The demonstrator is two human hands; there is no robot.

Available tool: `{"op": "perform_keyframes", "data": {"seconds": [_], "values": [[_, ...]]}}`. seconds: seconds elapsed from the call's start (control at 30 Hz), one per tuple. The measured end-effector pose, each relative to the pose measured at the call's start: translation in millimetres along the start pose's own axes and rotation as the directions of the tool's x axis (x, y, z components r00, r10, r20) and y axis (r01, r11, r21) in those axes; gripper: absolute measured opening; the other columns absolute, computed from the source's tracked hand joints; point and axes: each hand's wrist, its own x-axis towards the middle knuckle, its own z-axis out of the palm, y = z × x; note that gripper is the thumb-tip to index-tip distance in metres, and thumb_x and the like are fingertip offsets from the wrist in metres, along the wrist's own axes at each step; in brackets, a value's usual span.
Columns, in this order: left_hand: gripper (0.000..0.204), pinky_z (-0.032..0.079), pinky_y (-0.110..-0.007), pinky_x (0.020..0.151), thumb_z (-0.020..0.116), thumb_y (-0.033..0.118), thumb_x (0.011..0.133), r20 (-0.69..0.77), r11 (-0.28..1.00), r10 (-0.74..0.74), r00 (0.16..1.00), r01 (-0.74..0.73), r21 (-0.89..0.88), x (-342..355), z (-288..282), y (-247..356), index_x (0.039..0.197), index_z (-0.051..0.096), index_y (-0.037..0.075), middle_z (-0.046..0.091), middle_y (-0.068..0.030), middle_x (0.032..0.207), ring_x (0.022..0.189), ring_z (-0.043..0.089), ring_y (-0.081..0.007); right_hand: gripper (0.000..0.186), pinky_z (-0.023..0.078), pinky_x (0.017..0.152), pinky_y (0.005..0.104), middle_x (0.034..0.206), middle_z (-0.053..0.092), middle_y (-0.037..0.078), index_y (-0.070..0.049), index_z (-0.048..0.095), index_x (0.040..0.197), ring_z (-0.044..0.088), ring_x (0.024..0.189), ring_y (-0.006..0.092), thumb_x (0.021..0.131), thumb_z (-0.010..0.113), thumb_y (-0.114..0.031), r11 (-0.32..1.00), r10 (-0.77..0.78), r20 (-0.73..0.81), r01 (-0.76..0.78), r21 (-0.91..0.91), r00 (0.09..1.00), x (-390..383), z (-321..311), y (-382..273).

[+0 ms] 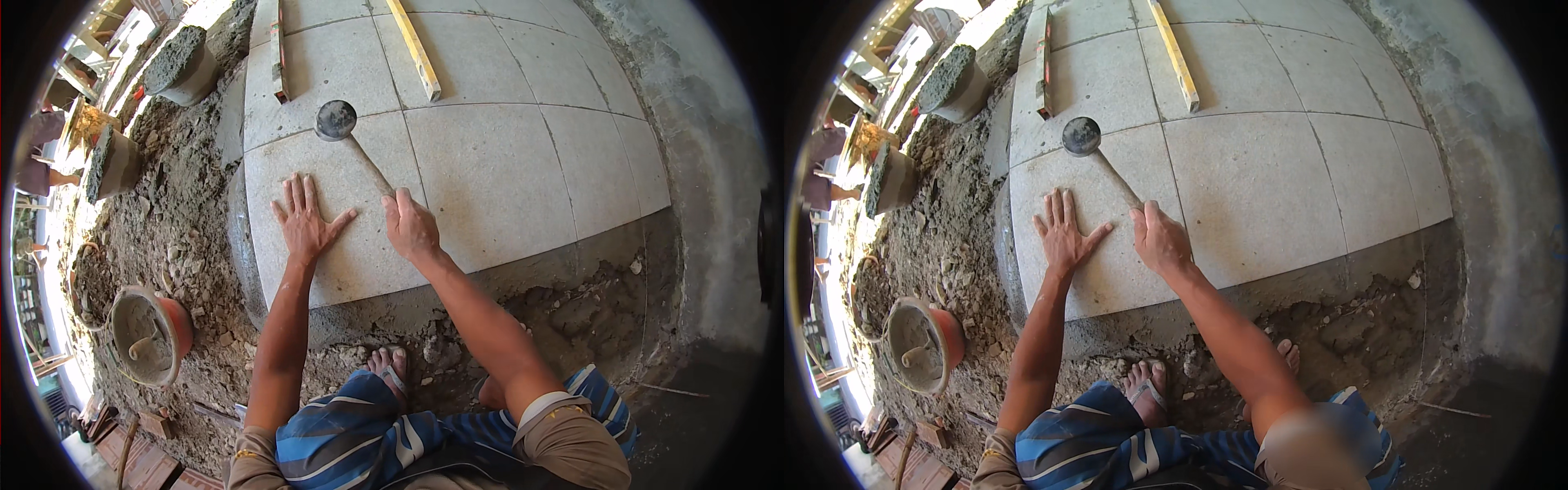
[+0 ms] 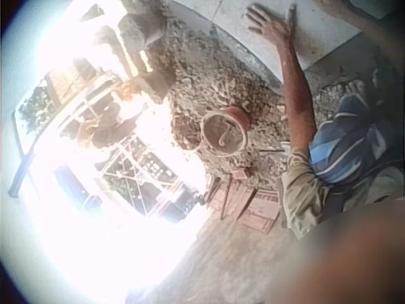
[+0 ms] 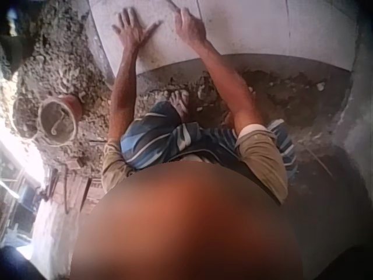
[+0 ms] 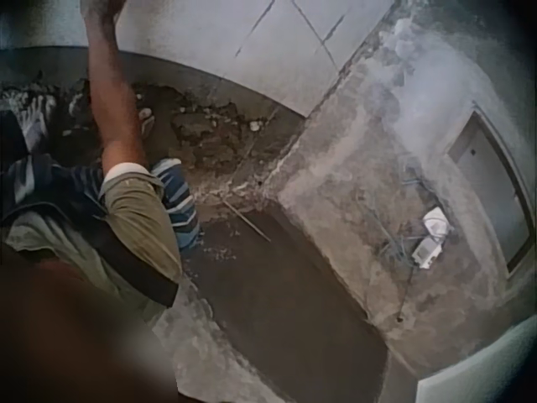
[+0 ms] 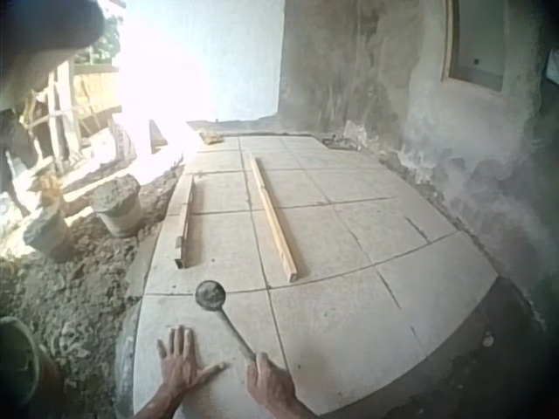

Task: Applying mortar and laying a ceramic tile on a floor.

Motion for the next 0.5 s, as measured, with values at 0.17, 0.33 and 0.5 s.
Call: {"op": "perform_keyframes", "data": {"seconds": [0.17,0.33,0.5], "values": [[0.127,0.004,-0.066,0.123,0.053,0.092,0.077,0.012,1.0,-0.003,1.0,0.003,0.008,-1.3,1.9,-1.3,0.162,0.026,0.002,0.017,-0.0186,0.171,0.16,0.01,-0.036,0.032,0.053,0.067,0.0562,0.088,0.069,0.028,-0.003,0.05,0.105,0.067,0.08,0.0507,0.108,0.048,-0.035,0.993,0.088,0.085,-0.081,-0.086,0.992,-7.3,6.2,1.1],[0.127,0.004,-0.067,0.123,0.052,0.092,0.077,0.006,1.0,-0.003,1.0,0.003,0.023,-3.7,4.7,-1.3,0.163,0.026,0.002,0.018,-0.019,0.171,0.16,0.01,-0.036,0.031,0.051,0.068,0.0584,0.085,0.068,0.027,-0.003,0.05,0.106,0.066,0.078,0.0504,0.108,0.048,-0.034,1.0,0.019,0.028,-0.019,0.009,0.999,-17.5,2.0,-1.2],[0.127,0.004,-0.067,0.123,0.052,0.092,0.078,-0.02,1.0,0.011,1.0,-0.01,0.029,0.3,5.7,-2.4,0.163,0.025,0.002,0.017,-0.0194,0.171,0.16,0.009,-0.0359,0.036,0.052,0.067,0.0578,0.089,0.069,0.03,-0.003,0.051,0.103,0.067,0.076,0.0504,0.108,0.047,-0.038,0.998,0.061,0.036,-0.062,0.023,0.998,-19.9,0.0,-1.7]]}}
